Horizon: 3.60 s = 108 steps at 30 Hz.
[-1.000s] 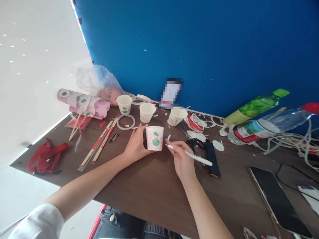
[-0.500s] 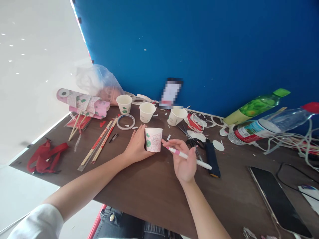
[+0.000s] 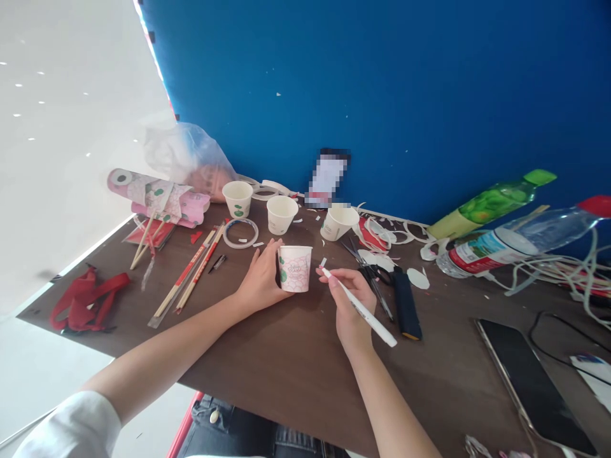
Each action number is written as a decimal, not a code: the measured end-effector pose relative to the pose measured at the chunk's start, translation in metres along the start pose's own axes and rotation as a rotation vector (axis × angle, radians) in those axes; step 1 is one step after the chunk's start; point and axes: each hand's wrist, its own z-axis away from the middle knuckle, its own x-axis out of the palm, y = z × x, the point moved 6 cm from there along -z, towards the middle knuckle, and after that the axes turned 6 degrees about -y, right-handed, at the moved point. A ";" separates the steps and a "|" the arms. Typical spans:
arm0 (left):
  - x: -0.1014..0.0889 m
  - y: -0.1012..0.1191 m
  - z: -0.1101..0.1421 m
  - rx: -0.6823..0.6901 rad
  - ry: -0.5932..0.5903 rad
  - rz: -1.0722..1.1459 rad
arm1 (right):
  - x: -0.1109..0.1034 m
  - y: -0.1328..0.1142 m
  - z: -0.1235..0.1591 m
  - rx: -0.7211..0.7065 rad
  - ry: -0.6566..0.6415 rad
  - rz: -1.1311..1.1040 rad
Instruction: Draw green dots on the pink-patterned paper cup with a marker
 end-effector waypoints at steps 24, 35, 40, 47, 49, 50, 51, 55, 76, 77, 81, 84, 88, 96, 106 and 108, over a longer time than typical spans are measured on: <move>0.023 0.008 0.007 0.243 -0.383 0.532 | 0.017 -0.017 0.008 -0.356 -0.304 0.067; -0.003 0.020 0.005 0.347 -0.127 0.386 | 0.025 -0.031 0.012 -0.661 -0.320 0.769; -0.002 0.018 0.004 0.281 -0.085 0.191 | 0.027 -0.024 0.012 -0.711 -0.337 0.901; -0.001 0.012 0.002 0.199 -0.007 0.160 | 0.021 -0.013 0.007 -0.648 -0.293 0.835; -0.002 0.011 0.002 0.177 -0.001 0.167 | 0.019 -0.014 0.006 -0.644 -0.264 0.775; -0.003 0.010 0.002 0.164 -0.002 0.173 | 0.019 -0.015 0.005 -0.647 -0.249 0.744; -0.002 0.009 0.001 0.152 -0.007 0.180 | 0.018 -0.017 0.005 -0.652 -0.234 0.715; -0.002 0.007 0.001 0.136 -0.012 0.192 | 0.013 -0.020 0.003 -0.686 -0.105 0.698; 0.008 0.024 0.004 0.348 -0.095 -0.118 | 0.017 0.013 -0.007 -0.469 -0.222 0.619; 0.008 0.023 0.004 0.342 -0.081 -0.130 | 0.017 0.014 -0.007 -0.468 -0.231 0.624; 0.006 0.027 0.006 0.319 -0.041 -0.179 | 0.011 0.011 -0.008 -0.489 -0.139 0.639; 0.000 0.028 0.005 0.224 0.039 -0.149 | 0.002 0.005 -0.007 -0.500 -0.002 0.605; -0.009 0.030 -0.004 0.136 0.226 -0.170 | -0.005 0.008 -0.009 -0.450 0.075 0.510; -0.017 0.043 -0.042 0.334 0.263 -0.113 | -0.008 0.018 -0.012 -0.356 0.086 0.436; -0.052 0.042 -0.119 0.192 0.133 -0.511 | -0.007 0.022 -0.015 -0.322 0.100 0.398; -0.047 0.044 -0.127 0.208 0.095 -0.549 | -0.007 0.023 -0.015 -0.315 0.096 0.400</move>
